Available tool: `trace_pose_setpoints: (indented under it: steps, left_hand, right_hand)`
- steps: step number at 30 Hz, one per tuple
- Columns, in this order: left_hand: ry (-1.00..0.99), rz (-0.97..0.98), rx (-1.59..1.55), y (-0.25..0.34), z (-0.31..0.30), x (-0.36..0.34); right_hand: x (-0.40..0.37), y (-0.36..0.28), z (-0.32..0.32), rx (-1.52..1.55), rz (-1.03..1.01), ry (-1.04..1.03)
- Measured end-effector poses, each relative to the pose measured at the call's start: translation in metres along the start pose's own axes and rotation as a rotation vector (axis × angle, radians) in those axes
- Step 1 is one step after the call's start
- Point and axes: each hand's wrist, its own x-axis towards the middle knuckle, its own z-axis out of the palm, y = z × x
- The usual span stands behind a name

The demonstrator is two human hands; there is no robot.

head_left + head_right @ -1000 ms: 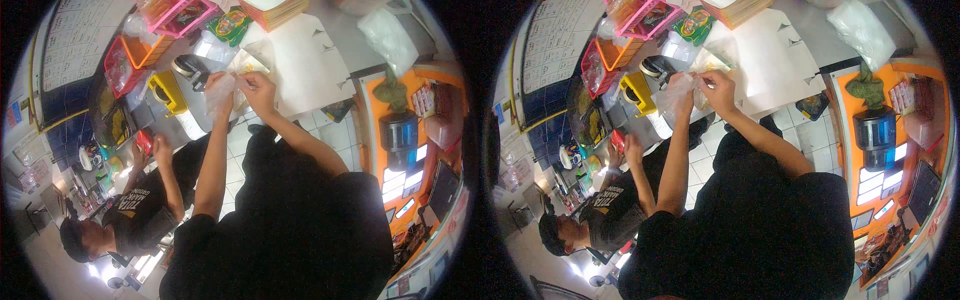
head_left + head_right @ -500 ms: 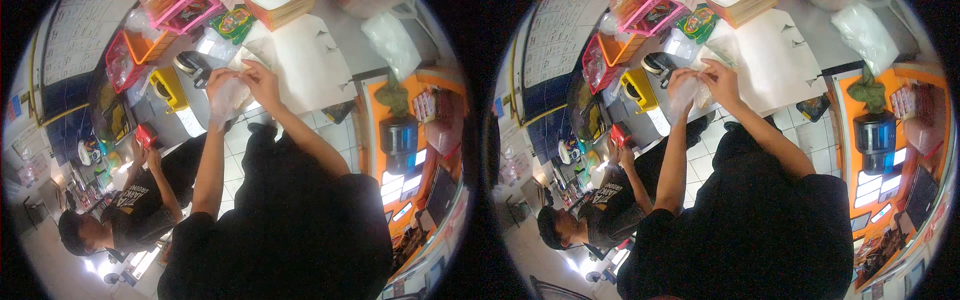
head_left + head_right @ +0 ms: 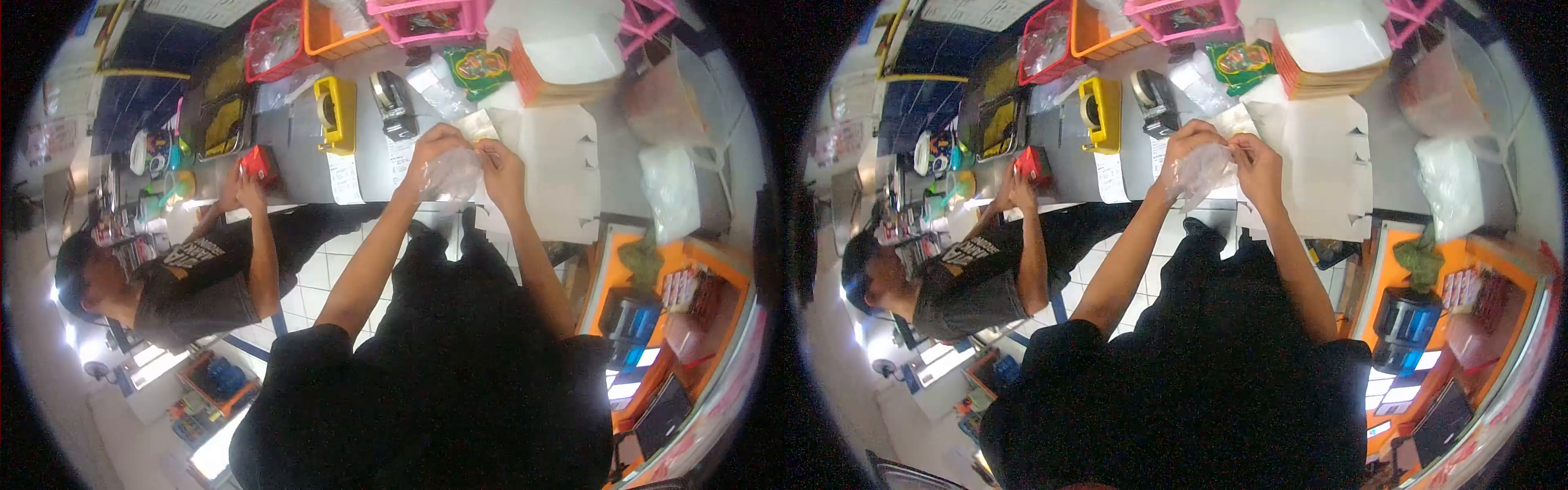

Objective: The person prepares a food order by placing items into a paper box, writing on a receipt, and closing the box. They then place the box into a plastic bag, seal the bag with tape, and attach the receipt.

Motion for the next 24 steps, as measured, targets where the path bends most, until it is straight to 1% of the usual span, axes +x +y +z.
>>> trace_pose_setpoints:
  steps: [1,3,6,9,10,12,13,16,19,22,24]
  left_hand:
    - [-0.005,0.055,0.079,0.000,-0.002,-0.001]
    - [0.045,0.035,0.046,0.004,-0.001,-0.004]
    - [0.111,0.019,0.049,0.003,0.002,-0.011]
    - [0.203,-0.034,0.032,-0.019,0.015,-0.022]
    - [0.242,-0.055,0.021,-0.028,0.019,-0.024]
    - [0.274,-0.036,0.022,-0.017,0.016,-0.025]
    - [0.287,-0.028,0.024,-0.013,0.014,-0.025]
    - [0.286,-0.012,-0.037,-0.024,0.015,-0.028]
    - [0.297,-0.096,-0.105,-0.035,0.022,-0.030]
    - [0.252,-0.082,-0.120,-0.026,0.017,-0.031]
    - [0.288,-0.123,-0.122,-0.022,0.023,-0.034]
  right_hand:
    - [0.000,-0.002,-0.001,-0.045,-0.051,-0.002]
    - [0.000,-0.007,-0.001,-0.132,-0.153,0.001]
    - [0.008,-0.006,-0.003,-0.101,-0.165,0.076]
    - [0.005,-0.013,0.001,-0.203,-0.239,0.060]
    - [0.004,-0.011,0.004,-0.053,-0.168,0.055]
    - [0.004,-0.004,0.010,0.244,-0.014,0.033]
    - [0.005,-0.002,0.010,0.381,-0.019,-0.064]
    - [0.006,0.004,0.009,0.177,-0.034,-0.110]
    - [0.007,0.008,0.008,0.101,-0.040,-0.083]
    - [0.004,0.004,0.009,0.044,-0.098,-0.041]
    - [0.008,0.012,0.005,0.028,-0.072,-0.020]
